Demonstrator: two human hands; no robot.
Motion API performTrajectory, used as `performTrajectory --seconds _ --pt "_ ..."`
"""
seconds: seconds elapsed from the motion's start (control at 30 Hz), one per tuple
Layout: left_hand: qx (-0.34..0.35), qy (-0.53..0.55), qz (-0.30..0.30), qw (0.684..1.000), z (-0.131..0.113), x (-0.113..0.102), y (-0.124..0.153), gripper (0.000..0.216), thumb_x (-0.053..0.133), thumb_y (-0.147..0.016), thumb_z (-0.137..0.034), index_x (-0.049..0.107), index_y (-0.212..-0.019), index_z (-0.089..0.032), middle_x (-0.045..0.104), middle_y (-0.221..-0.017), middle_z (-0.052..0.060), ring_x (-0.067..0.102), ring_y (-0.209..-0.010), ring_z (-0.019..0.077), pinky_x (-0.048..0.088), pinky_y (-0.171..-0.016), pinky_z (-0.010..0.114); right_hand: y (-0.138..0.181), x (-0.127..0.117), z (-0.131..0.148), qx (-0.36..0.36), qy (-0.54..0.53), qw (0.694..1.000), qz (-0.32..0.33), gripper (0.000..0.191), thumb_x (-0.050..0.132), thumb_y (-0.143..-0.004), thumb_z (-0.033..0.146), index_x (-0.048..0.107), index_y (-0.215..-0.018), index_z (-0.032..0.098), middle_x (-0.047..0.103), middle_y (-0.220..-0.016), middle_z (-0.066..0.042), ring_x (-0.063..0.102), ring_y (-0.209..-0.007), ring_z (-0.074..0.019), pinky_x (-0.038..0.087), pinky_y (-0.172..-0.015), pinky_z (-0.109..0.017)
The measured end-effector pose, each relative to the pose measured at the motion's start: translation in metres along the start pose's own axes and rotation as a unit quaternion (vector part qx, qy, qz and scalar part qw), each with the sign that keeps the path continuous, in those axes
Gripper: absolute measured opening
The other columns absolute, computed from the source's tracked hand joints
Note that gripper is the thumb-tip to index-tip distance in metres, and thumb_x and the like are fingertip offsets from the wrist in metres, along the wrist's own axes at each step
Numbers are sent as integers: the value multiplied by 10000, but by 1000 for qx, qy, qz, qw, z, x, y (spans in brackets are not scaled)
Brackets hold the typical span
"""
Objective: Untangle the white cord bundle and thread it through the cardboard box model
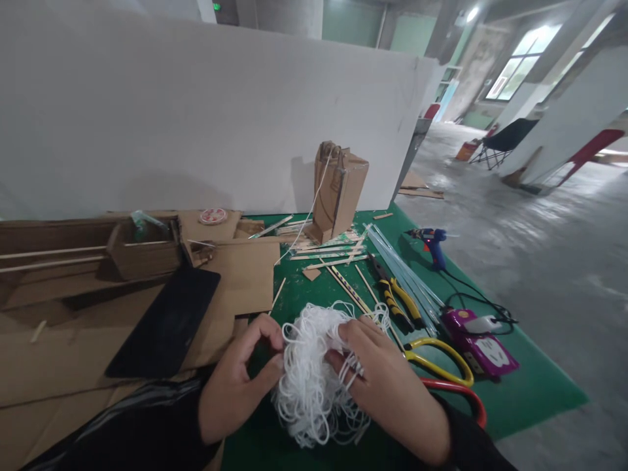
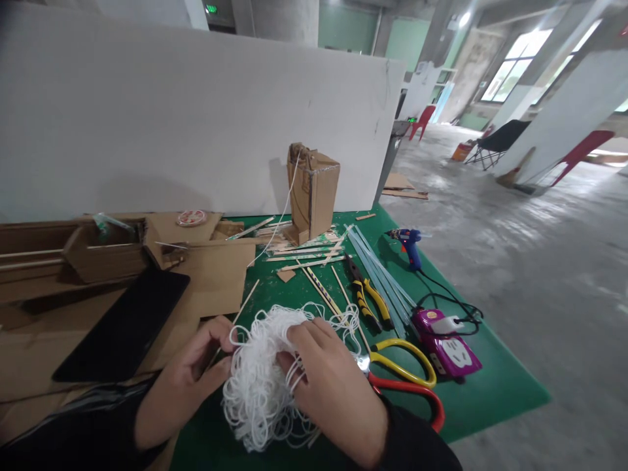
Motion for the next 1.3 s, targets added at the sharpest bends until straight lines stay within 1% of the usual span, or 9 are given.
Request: performTrajectory --seconds 0.13,0.27,0.37,0.63,0.77,0.83,0.93,1.17,1.3 --pt "8 -47 50 998 -8 14 0 177 580 -890 -371 543 -929 -203 587 -906 35 553 -844 196 438 -783 293 6 7 -10 43 -20 999 -11 129 564 -848 110 478 -870 204 559 -872 -37 507 -836 -213 393 -721 -318" --pt "48 -52 49 996 -14 16 4 285 660 -835 -416 629 -1045 -227 636 -1062 65 589 -975 238 444 -879 324 7 16 -17 65 -39 997 -13 215 560 -743 29 494 -857 200 559 -851 -34 506 -813 -207 385 -697 -302" --pt "64 -68 56 994 -15 19 7 338 672 -830 -447 664 -1104 -250 645 -1041 69 598 -951 235 466 -861 326 6 24 -18 54 -58 997 -10 206 553 -713 25 493 -808 197 565 -810 -38 510 -781 -208 375 -666 -298" --pt "123 -147 62 979 -21 28 12 355 679 -836 -403 641 -1170 -289 625 -845 23 589 -786 195 483 -762 309 4 38 -21 87 -159 983 7 152 573 -755 88 541 -865 188 610 -868 -56 545 -770 -196 421 -671 -287" --pt "69 -142 37 987 -14 25 16 423 666 -818 -391 562 -1209 -268 633 -968 47 590 -872 217 480 -805 326 8 43 -25 113 -167 979 12 218 561 -718 49 536 -882 191 611 -895 -51 553 -800 -197 431 -697 -290" --pt "46 -117 25 992 -14 21 17 303 587 -850 -361 536 -1120 -235 606 -926 45 579 -836 204 477 -780 317 9 44 -26 119 -186 975 11 257 580 -699 42 541 -902 195 618 -918 -44 565 -834 -199 437 -715 -287" --pt "69 -98 44 992 -22 23 15 155 425 -925 -326 532 -921 -214 564 -847 45 557 -798 196 466 -758 315 9 43 -25 116 -206 972 3 260 601 -705 53 543 -909 201 629 -920 -33 576 -829 -191 434 -712 -276" --pt "114 -136 74 981 -24 31 13 339 554 -886 -319 581 -1220 -261 576 -1066 79 560 -961 237 459 -849 342 5 40 -21 109 -179 978 16 161 571 -764 78 534 -877 187 618 -888 -50 559 -782 -186 416 -654 -268" --pt "131 -142 84 977 -21 32 11 222 602 -885 -324 636 -1091 -250 580 -972 56 560 -886 217 442 -795 326 6 43 -20 103 -178 978 27 170 570 -751 75 505 -856 192 595 -873 -41 542 -769 -184 414 -651 -272"
Point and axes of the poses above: each hand's wrist, its own y-axis away from the middle knuckle, its own x-axis out of the palm, z = x × y, the point moved 8 cm from there along -y, towards the middle knuckle
